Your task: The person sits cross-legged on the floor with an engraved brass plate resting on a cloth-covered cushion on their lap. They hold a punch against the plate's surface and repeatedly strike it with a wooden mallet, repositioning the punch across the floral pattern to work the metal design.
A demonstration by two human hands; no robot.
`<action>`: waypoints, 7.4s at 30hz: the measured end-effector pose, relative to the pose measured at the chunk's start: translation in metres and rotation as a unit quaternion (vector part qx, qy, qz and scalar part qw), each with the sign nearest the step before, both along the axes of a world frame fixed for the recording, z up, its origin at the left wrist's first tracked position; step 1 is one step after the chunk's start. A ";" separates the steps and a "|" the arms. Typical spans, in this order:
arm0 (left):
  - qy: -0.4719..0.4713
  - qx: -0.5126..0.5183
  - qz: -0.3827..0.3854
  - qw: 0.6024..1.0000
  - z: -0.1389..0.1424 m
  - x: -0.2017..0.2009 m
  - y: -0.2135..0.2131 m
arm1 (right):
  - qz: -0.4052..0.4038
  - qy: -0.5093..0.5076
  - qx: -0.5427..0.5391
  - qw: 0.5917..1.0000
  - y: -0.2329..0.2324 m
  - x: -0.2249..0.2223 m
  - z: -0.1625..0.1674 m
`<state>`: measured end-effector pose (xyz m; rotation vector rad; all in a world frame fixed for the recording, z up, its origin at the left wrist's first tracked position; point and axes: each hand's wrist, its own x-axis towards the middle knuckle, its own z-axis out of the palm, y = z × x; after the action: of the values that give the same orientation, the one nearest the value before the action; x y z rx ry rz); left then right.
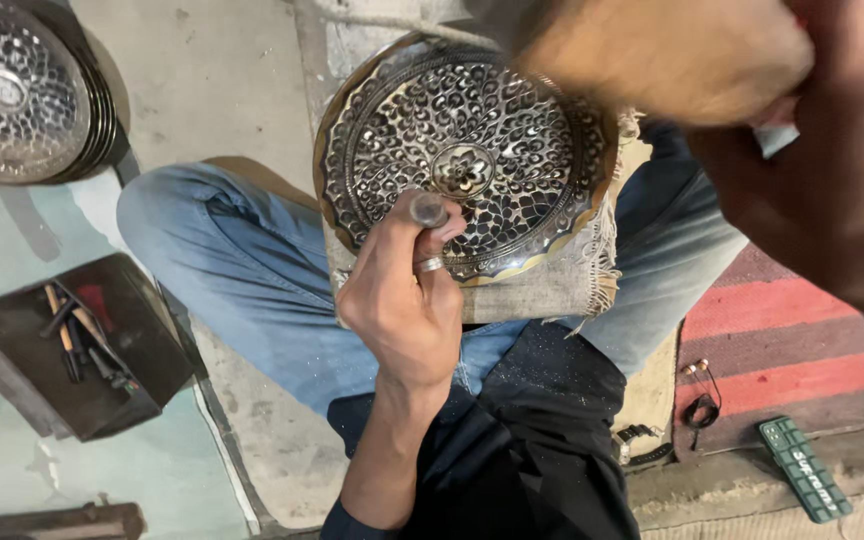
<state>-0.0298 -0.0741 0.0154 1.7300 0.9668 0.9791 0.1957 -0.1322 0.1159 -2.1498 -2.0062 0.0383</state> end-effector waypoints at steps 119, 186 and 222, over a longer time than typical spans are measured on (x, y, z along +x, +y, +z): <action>-0.018 -0.019 0.056 0.998 0.003 0.007 -0.013 | 0.131 0.047 -0.020 0.990 0.005 0.009 0.013; 0.030 -0.027 -0.111 0.993 0.002 -0.007 0.016 | -0.072 0.156 -0.043 0.984 -0.050 0.018 -0.012; 0.079 -0.008 -0.114 0.990 0.012 -0.006 0.019 | 0.044 -0.003 -0.049 0.998 -0.015 0.000 0.010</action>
<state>-0.0359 -0.0550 0.0272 1.8788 0.8486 0.6938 0.1953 -0.1475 0.1260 -2.1190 -2.1447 0.1456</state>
